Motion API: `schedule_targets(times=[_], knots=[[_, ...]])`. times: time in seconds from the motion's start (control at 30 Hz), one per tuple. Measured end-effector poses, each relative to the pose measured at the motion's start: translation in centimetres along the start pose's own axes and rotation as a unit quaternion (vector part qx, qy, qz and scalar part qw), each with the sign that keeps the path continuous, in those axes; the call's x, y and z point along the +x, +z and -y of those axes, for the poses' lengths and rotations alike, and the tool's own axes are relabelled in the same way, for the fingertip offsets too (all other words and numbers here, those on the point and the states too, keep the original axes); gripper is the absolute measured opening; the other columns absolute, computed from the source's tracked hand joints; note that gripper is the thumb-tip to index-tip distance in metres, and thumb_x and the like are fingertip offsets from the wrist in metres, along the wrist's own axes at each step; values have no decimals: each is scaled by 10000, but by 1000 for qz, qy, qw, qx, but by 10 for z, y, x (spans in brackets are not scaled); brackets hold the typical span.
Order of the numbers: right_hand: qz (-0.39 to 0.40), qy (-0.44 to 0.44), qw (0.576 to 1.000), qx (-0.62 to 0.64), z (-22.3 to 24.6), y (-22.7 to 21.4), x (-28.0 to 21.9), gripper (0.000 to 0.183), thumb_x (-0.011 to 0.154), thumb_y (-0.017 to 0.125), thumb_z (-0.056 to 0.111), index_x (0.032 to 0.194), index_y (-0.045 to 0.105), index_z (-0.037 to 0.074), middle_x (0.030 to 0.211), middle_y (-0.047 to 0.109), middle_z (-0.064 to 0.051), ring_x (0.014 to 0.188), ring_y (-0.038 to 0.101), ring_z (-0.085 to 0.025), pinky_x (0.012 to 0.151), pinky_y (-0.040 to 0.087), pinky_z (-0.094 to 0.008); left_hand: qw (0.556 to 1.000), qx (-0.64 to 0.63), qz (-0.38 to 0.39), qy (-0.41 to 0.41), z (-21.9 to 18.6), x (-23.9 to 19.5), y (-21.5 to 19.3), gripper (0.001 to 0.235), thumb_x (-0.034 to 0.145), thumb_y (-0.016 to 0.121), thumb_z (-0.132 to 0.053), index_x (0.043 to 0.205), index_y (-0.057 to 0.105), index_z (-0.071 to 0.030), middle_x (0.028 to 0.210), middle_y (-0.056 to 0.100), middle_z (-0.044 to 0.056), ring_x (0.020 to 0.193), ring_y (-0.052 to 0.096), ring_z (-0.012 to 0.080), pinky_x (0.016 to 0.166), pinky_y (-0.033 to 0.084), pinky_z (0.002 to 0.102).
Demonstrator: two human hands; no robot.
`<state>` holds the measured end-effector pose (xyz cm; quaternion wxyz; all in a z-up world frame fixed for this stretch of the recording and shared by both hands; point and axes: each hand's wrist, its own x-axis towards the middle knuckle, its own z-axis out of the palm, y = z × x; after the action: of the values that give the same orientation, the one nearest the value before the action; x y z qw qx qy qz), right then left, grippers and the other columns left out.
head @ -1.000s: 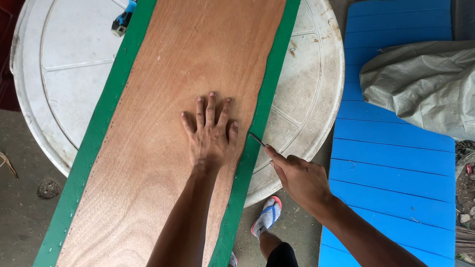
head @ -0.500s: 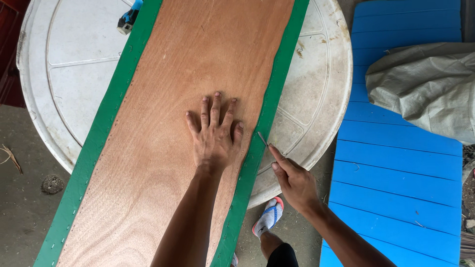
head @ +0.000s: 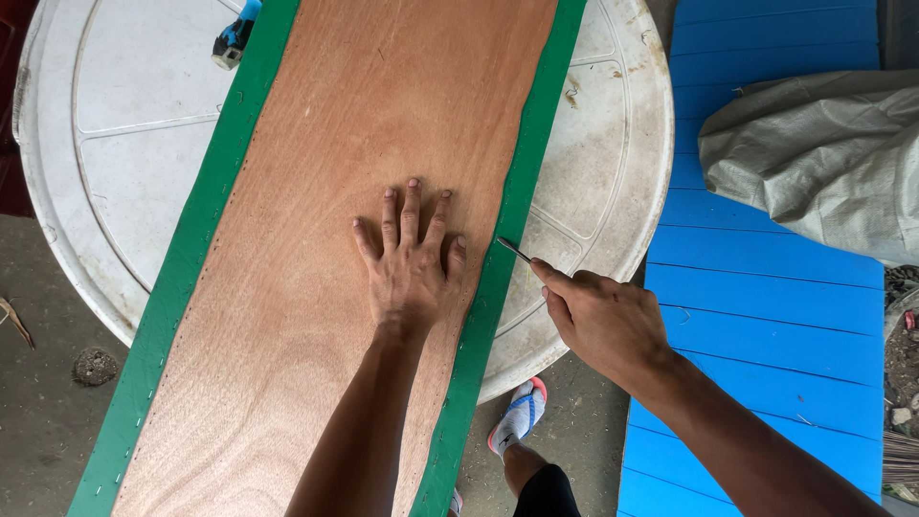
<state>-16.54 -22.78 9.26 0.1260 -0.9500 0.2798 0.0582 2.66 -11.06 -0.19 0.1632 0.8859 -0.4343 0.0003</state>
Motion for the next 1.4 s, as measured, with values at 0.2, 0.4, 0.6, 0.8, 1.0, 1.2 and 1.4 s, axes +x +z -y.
schedule_targets(times=[0.2, 0.4, 0.6, 0.8, 1.0, 1.2, 1.4], knots=[[-3, -20, 1000, 3, 1, -5, 2, 375, 972, 589, 231, 1341, 661, 236, 628, 681, -58, 447, 656, -197, 396, 552, -357, 1000, 1, -5, 1, 1, 1, 2, 569, 1024, 390, -493, 1553, 426, -285, 1676, 244, 103, 1541, 194, 373, 1181, 34, 733], [38, 1, 999, -20, 8, -9, 4, 425, 984, 560, 235, 1404, 629, 241, 641, 693, -69, 492, 685, -200, 431, 575, -365, 1000, 2, -3, 0, 2, 1, 3, 566, 1018, 389, -489, 1546, 432, -292, 1676, 239, 99, 1538, 192, 370, 1178, 34, 735], [77, 12, 996, -37, 17, -14, 3, 444, 1014, 525, 262, 1451, 593, 223, 650, 690, -73, 493, 691, -195, 435, 580, -363, 1000, -1, -1, 4, 3, 1, 4, 565, 1021, 388, -484, 1549, 430, -289, 1675, 234, 100, 1537, 196, 372, 1178, 34, 738], [67, 9, 997, -38, 24, -20, 4, 437, 1001, 530, 244, 1432, 595, 212, 652, 694, -85, 499, 684, -220, 456, 578, -389, 1000, 0, -8, 6, 2, 1, 2, 567, 1018, 400, -480, 1549, 427, -284, 1672, 241, 107, 1531, 200, 379, 1169, 46, 749], [102, 9, 990, -94, 21, -4, 17, 467, 976, 549, 148, 1443, 562, 157, 663, 711, -107, 582, 713, -248, 520, 583, -419, 999, -28, -13, 6, 1, -5, 3, 566, 1041, 404, -467, 1568, 427, -260, 1679, 258, 116, 1554, 205, 375, 1189, 60, 750], [-117, -32, 989, 84, 17, 43, 5, 525, 965, 599, 216, 1481, 515, 167, 764, 739, -138, 578, 713, -293, 501, 580, -420, 1000, -23, -16, 8, -2, 2, -5, 594, 1009, 435, -456, 1558, 423, -232, 1671, 246, 126, 1532, 201, 391, 1169, 64, 751], [-22, 18, 998, 63, 7, 38, -3, 519, 974, 589, 262, 1488, 516, 266, 700, 723, -109, 547, 710, -267, 478, 571, -426, 1000, -11, 6, -6, -2, 1, -11, 591, 988, 442, -456, 1543, 428, -252, 1673, 239, 116, 1533, 205, 376, 1167, 65, 744]])
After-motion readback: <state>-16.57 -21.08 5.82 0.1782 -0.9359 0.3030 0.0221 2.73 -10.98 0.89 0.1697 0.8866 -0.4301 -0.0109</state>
